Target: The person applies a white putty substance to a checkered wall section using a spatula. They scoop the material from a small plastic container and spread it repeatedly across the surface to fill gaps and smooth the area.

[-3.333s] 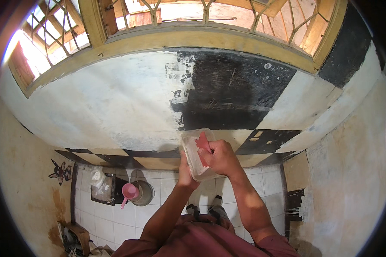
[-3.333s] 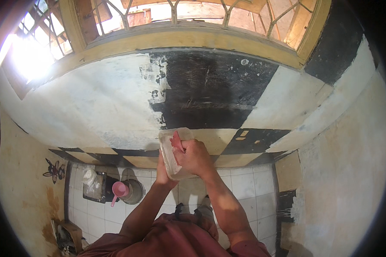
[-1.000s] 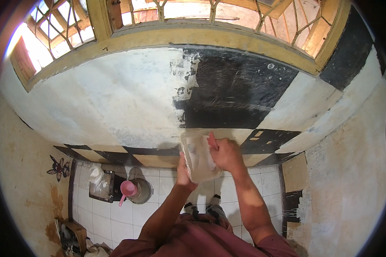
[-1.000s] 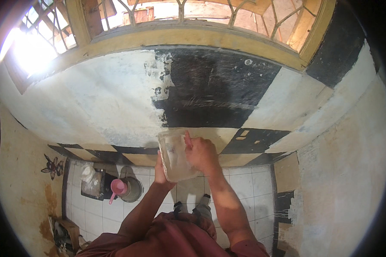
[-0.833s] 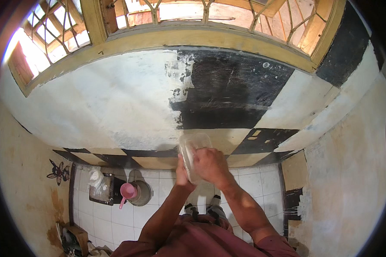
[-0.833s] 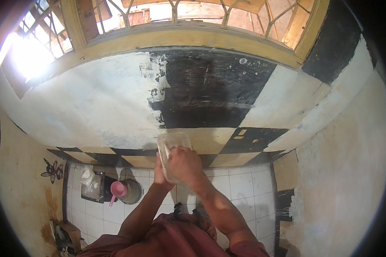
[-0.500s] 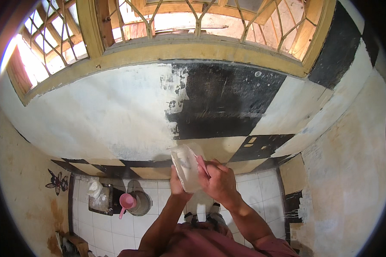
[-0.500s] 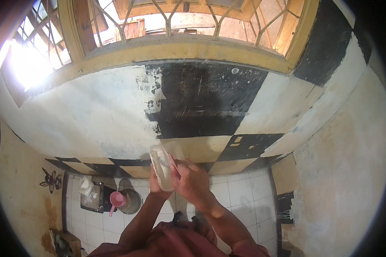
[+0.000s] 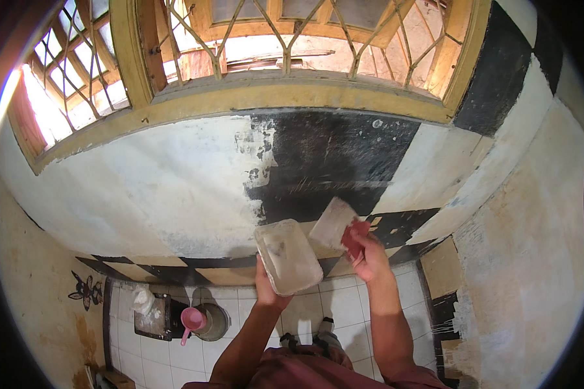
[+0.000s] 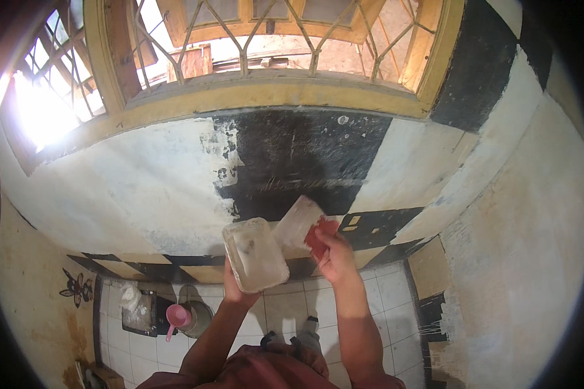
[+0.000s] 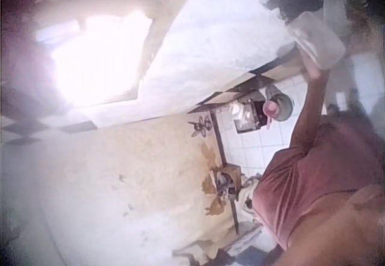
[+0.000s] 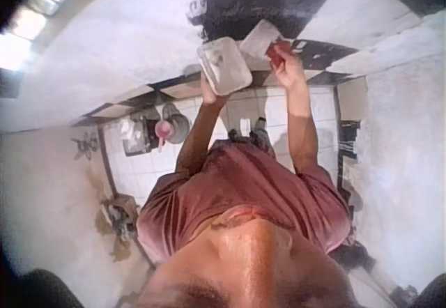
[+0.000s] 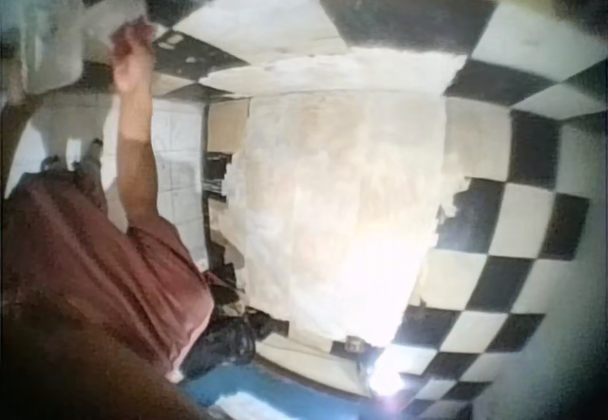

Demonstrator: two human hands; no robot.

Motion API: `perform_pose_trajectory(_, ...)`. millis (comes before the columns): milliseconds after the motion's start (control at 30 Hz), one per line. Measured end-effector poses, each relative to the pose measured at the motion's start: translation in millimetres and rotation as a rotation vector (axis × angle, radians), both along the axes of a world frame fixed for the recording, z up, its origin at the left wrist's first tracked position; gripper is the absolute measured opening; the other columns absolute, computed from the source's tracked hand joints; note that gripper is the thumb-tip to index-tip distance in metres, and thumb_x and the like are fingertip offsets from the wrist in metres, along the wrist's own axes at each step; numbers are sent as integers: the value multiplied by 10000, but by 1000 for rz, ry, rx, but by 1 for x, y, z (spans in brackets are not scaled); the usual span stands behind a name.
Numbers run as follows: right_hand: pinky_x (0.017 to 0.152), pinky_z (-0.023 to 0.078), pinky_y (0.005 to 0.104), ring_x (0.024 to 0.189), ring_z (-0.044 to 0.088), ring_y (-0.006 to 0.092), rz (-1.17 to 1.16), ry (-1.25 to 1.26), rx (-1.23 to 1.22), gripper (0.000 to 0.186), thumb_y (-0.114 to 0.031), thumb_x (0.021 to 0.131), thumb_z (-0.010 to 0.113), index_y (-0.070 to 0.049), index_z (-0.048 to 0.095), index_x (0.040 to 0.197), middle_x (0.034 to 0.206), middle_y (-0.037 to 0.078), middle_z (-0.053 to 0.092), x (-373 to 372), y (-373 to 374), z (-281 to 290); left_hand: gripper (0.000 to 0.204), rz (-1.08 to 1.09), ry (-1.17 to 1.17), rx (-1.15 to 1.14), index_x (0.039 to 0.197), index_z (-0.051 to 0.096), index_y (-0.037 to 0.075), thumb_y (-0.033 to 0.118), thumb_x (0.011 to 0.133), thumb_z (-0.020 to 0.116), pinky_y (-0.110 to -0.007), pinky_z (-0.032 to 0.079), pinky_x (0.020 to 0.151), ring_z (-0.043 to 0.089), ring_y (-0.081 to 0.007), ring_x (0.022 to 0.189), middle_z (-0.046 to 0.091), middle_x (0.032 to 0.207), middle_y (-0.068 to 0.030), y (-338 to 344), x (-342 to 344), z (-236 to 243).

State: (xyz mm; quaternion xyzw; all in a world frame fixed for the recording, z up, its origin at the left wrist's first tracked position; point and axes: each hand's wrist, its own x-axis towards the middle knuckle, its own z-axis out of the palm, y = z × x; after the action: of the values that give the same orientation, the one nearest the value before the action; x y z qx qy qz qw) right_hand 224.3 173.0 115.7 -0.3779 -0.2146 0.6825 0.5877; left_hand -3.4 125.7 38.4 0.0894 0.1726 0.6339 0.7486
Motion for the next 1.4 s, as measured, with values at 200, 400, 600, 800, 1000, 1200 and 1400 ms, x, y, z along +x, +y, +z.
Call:
perform_pose_trajectory(200,775,529,371,958,671,240,-471,-460,485,244,-145,954,660,-20,634,1161,1071,107,690,7,45,62,575,-15,-90,-18,1434,474,198,574,1019,346,-521,470,1029,565,-280,1247,562,1383,-40,1,0,8)
perform_pose_trajectory(400,750,496,438,851,629,351,-947,-1522,727,235,-203,1017,534,-42,635,1154,947,166,660,-34,87,90,555,42,-113,-24,1410,490,186,557,1014,373,-533,507,984,599,-286,1204,590,1337,-53,-9,-11,10)
perform_pose_trajectory(600,796,548,425,930,644,330,-1007,-1787,953,383,-170,895,638,-18,615,1245,1116,148,646,-104,145,16,593,65,-69,19,1435,456,156,561,1018,340,-546,501,992,591,-315,1217,571,1363,-86,-11,-7,4)
perform_pose_trajectory(800,826,571,370,988,648,288,-729,-1676,1016,476,-107,805,717,-69,640,1273,1116,99,658,-131,76,-20,592,83,-79,14,1455,435,150,535,1019,327,-580,501,983,579,-340,1232,558,1373,-103,-27,-22,-2)
perform_pose_trajectory(1000,714,538,312,847,666,192,-384,-870,645,333,-94,895,676,-34,663,1222,1011,64,692,-36,56,18,604,125,249,148,1454,448,170,575,1033,295,-531,482,1024,581,-304,1230,570,1366,-72,-39,-22,-25)
perform_pose_trajectory(1200,698,519,283,794,653,135,-456,-119,388,222,-55,922,643,18,697,1124,977,63,700,18,68,59,540,69,-45,0,1424,464,141,497,1033,353,-593,497,983,599,-324,1209,569,1353,-98,-41,-21,-7)
perform_pose_trajectory(1400,810,533,389,933,668,295,-1194,-1156,591,329,-51,904,646,6,657,1228,1047,151,706,56,111,62,573,26,-79,-25,1440,466,174,547,1029,322,-547,495,999,598,-301,1208,577,1359,-69,-38,-17,-5)
